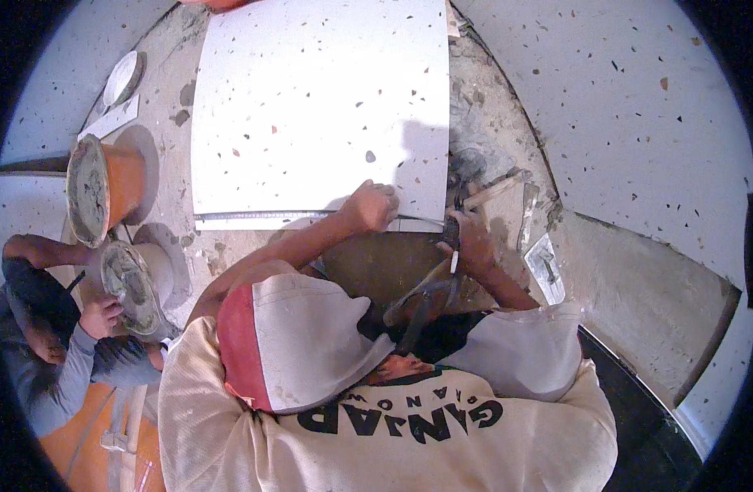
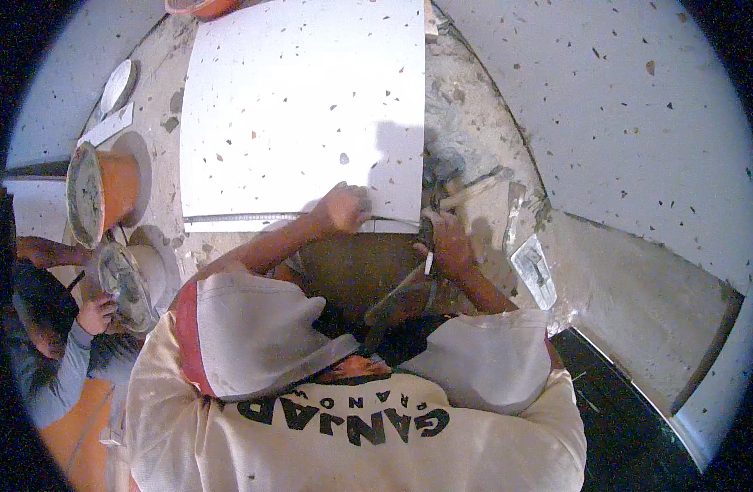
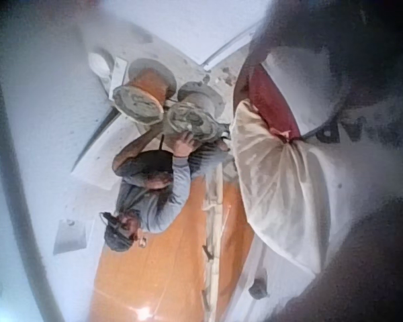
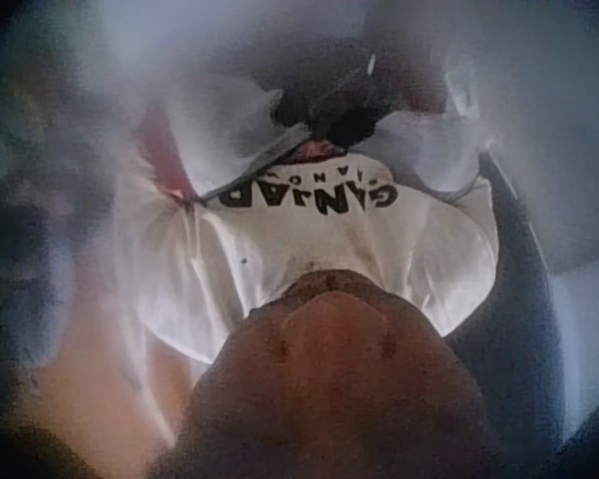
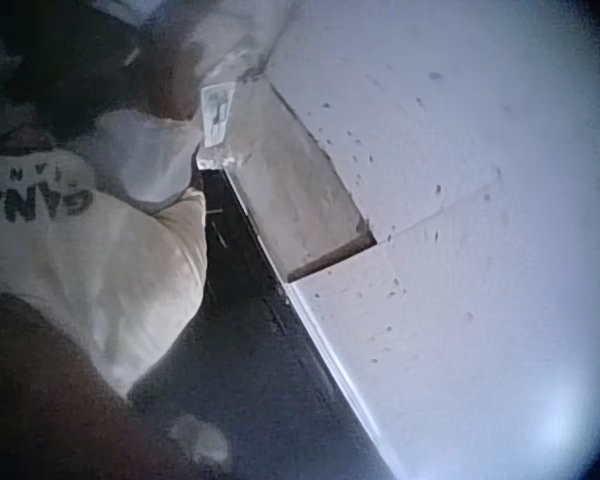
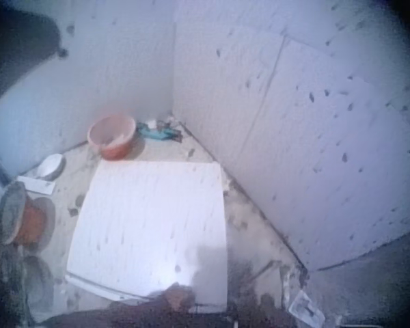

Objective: The person applies adhesive to a wall using a trowel, measures the wall with a metal ruler, and marks a large white tile with a pencil and tape measure. They then walk to an outdoor area and pick up a long white trim piece.

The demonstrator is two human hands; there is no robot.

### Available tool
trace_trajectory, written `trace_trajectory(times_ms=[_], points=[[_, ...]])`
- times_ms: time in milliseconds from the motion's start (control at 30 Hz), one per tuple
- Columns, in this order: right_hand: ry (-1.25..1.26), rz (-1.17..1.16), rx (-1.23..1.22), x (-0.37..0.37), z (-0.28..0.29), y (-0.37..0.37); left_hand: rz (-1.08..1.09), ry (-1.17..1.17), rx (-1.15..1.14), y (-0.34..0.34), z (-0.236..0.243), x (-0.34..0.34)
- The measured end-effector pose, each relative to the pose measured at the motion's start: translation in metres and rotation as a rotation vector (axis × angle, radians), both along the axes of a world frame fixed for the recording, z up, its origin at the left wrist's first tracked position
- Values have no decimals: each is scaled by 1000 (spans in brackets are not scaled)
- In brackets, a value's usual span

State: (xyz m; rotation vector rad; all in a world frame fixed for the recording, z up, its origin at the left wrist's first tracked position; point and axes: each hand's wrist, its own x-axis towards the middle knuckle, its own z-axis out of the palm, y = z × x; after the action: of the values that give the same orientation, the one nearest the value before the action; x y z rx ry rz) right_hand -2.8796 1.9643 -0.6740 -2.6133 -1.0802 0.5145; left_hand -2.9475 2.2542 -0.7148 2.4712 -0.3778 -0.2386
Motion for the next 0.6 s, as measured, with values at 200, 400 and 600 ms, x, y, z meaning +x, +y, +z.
trace_trajectory(times_ms=[200,400,600], points=[[151,-20,80,7,22,13,-36,45,42,4,14,1],[269,47,227,25,46,40,-42,9,-67,27,32,8],[292,114,310,29,65,90,-178,233,-12,57,59,11]])
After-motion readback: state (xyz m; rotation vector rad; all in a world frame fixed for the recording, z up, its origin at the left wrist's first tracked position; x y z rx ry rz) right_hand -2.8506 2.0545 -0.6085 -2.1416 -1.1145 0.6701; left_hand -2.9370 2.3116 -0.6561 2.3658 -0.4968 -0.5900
